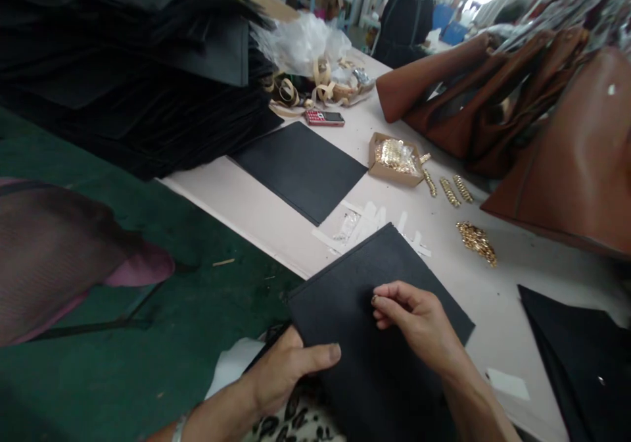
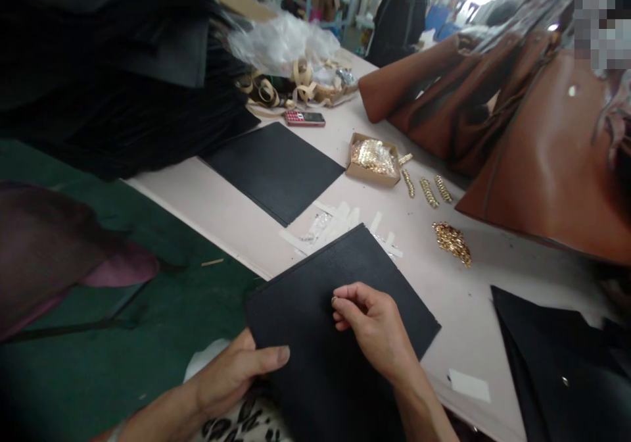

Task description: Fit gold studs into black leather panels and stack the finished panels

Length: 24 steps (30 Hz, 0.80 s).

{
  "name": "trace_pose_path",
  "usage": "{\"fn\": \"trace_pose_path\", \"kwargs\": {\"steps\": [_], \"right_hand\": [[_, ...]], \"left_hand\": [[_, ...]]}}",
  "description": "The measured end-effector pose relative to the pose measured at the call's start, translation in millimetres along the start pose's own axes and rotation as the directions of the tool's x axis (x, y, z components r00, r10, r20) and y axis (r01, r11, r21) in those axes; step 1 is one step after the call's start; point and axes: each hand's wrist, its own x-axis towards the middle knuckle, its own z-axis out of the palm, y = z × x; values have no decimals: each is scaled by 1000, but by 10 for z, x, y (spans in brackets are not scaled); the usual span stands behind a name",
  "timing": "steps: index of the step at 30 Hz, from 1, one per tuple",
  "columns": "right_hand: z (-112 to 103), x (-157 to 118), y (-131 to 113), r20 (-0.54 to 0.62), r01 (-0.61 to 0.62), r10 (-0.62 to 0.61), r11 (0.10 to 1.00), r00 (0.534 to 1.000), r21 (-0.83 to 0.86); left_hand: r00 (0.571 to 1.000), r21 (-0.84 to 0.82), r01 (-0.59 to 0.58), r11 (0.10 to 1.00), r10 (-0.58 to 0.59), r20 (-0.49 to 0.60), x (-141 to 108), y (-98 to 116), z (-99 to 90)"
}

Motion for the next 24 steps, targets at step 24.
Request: {"fn": "trace_pose_path", "kwargs": {"steps": [24], "right_hand": [[-7, -370, -42, 110, 56, -15, 920, 994, -389]], "left_hand": [[976, 218, 205, 954, -216, 26, 40, -84, 89]]}}
